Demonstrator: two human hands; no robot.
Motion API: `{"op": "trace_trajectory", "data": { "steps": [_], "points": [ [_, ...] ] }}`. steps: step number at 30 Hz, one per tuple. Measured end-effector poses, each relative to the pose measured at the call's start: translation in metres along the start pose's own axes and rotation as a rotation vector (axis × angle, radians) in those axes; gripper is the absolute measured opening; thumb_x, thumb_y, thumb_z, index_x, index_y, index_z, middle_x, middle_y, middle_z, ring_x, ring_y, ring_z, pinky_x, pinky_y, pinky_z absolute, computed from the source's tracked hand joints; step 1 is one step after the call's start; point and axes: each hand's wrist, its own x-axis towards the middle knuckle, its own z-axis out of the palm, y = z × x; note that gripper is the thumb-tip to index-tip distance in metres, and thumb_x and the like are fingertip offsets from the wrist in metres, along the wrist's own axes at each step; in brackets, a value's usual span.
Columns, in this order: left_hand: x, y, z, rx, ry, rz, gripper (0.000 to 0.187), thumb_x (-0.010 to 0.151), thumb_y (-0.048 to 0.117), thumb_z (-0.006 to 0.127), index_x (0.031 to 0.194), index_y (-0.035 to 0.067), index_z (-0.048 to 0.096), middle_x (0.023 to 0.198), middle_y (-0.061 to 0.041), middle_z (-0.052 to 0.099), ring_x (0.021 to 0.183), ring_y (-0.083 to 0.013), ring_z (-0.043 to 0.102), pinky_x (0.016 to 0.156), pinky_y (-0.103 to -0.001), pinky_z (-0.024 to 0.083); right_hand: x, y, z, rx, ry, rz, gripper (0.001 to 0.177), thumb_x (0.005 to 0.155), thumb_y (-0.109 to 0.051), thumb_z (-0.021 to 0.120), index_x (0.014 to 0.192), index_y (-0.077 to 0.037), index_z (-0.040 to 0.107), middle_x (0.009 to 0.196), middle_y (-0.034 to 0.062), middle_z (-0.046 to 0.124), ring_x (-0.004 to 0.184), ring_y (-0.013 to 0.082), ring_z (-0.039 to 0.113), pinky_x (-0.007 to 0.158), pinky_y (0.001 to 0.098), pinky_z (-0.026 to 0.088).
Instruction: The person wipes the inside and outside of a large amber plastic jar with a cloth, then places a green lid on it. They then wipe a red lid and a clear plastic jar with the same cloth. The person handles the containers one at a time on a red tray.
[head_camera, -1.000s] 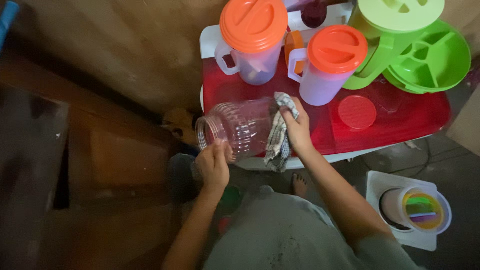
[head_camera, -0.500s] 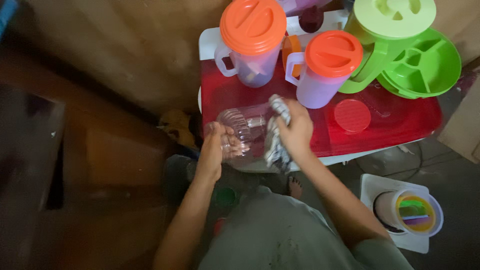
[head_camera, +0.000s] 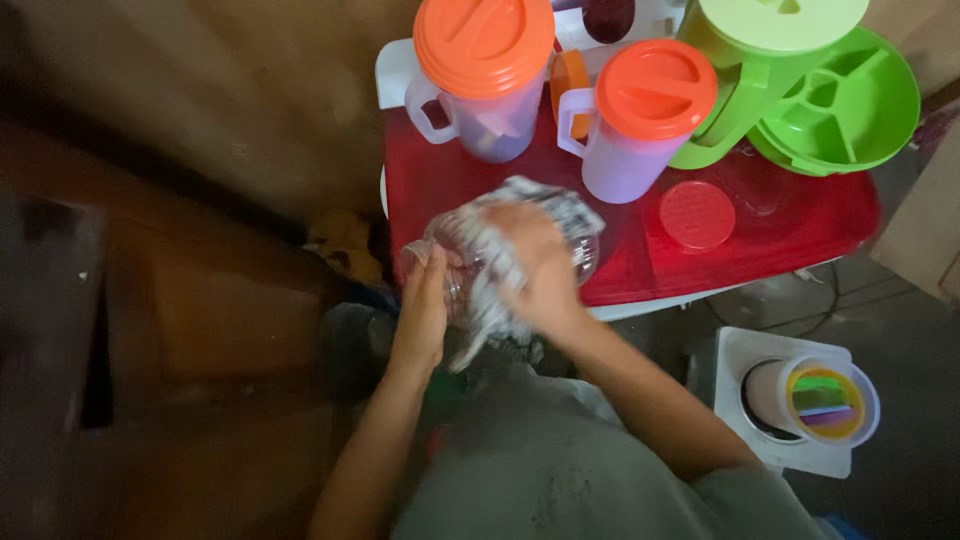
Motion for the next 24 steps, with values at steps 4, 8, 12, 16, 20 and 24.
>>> {"op": "trace_trajectory", "data": {
  "steps": [4,8,12,16,20,24],
  "points": [
    [0.002,0.002,0.0,-0.001,0.032,-0.07,0.035,0.109,0.036,0.041,0.111,0.004,0.055,0.078,-0.01,0.067,0.068,-0.0212,0.072,0.06,-0.034,0.062,-0.008,0.057,-0.021,-0.066,0.042,0.233,0.047,0.08,-0.011,0.06,0.126,-0.006,0.069,0.128,0.0185,0.069,0.123,0.0402,0.063,0.108,0.0499,0.048],
    [-0.003,0.003,0.007,-0.011,0.049,0.01,0.031,0.111,0.033,0.044,0.109,0.004,0.054,0.077,-0.009,0.065,0.066,-0.0219,0.071,0.057,-0.033,0.061,-0.01,0.062,-0.021,-0.115,0.089,0.39,0.038,0.085,-0.01,0.065,0.122,-0.008,0.072,0.127,0.0169,0.071,0.122,0.0388,0.066,0.107,0.0478,0.052],
    [-0.004,0.01,0.016,0.107,0.084,0.051,0.029,0.11,0.031,0.043,0.11,0.007,0.059,0.085,-0.006,0.066,0.076,-0.0156,0.068,0.066,-0.03,0.057,-0.003,0.013,0.004,-0.081,0.084,0.178,0.047,0.075,-0.01,0.07,0.122,-0.002,0.066,0.126,0.0203,0.066,0.12,0.042,0.061,0.105,0.0513,0.048],
    [-0.011,0.011,0.02,0.367,0.072,0.361,0.031,0.11,0.028,0.043,0.116,0.004,0.062,0.106,-0.005,0.067,0.097,-0.0118,0.062,0.085,-0.028,0.05,-0.004,-0.021,0.01,-0.001,0.005,0.064,0.052,0.076,-0.008,0.066,0.128,0.0,0.063,0.134,0.0225,0.065,0.13,0.044,0.058,0.113,0.0562,0.04],
    [-0.015,0.009,0.017,0.094,0.049,0.156,0.025,0.113,0.026,0.05,0.105,0.005,0.059,0.086,-0.004,0.058,0.075,-0.013,0.061,0.07,-0.029,0.054,-0.004,0.011,-0.009,0.014,0.041,0.1,0.049,0.078,-0.005,0.062,0.126,-0.003,0.064,0.132,0.019,0.066,0.131,0.0397,0.059,0.115,0.0527,0.043],
    [-0.014,0.006,0.008,0.037,0.08,0.01,0.025,0.109,0.029,0.045,0.101,0.007,0.055,0.077,-0.005,0.061,0.064,-0.0158,0.067,0.056,-0.03,0.058,-0.018,0.05,-0.033,-0.028,0.067,0.25,0.045,0.084,-0.004,0.061,0.129,-0.005,0.066,0.135,0.0192,0.067,0.132,0.0393,0.061,0.115,0.0503,0.046]
  ]
}}
